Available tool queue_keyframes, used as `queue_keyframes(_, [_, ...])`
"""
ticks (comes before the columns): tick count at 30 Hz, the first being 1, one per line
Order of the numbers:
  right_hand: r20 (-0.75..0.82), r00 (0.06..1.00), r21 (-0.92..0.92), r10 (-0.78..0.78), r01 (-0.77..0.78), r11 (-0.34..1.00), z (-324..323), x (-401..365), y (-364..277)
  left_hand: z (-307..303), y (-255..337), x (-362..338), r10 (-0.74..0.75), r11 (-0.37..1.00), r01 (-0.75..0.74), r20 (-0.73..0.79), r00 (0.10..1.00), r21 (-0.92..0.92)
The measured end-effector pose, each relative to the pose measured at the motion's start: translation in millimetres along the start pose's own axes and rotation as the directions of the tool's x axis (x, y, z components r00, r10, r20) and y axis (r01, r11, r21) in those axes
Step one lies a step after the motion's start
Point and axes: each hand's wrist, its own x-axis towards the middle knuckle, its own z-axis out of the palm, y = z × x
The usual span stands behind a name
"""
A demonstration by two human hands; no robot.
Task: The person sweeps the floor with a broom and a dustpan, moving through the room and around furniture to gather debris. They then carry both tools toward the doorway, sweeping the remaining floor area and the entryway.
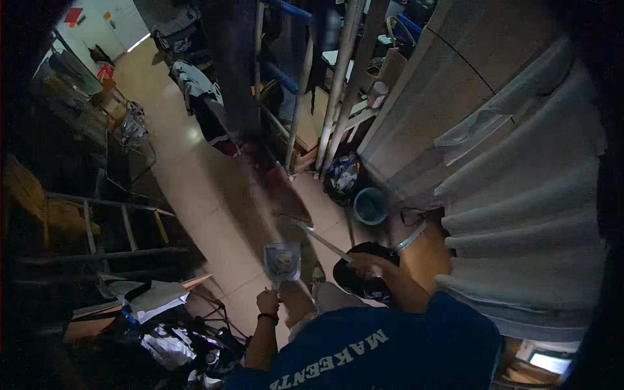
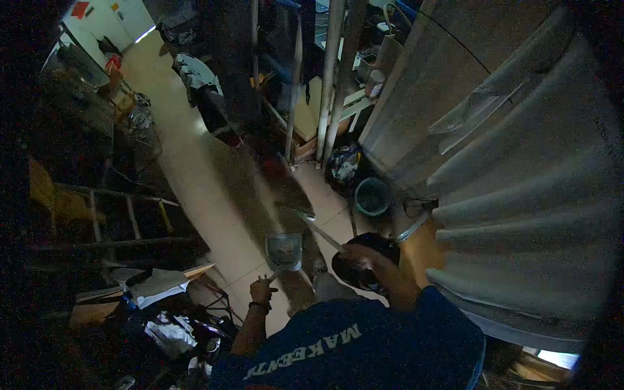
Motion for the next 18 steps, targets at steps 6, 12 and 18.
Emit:
queue_keyframes(6, [-0.097, 0.959, -0.907, -0.265, 0.024, 0.421, 50.4, 137.7, -21.6, -14.9, -15.0, 10.8, -0.153, 0.957, 0.168, -0.081, 0.985, 0.236])
queue_keyframes(12, [0.054, 0.995, -0.906, -0.09, 0.086, 0.414, 97.0, 156.2, 37.6, -1.0, -33.4, 18.9, -0.013, 0.959, -0.014, 0.09, 0.996, 0.284])
queue_keyframes(18, [0.153, 0.988, -0.538, 0.024, 0.063, 0.84, 105.8, 85.0, 64.2, 8.0, -32.4, 36.0, -0.136, 0.962, 0.126, 0.024, 0.99, 0.24])
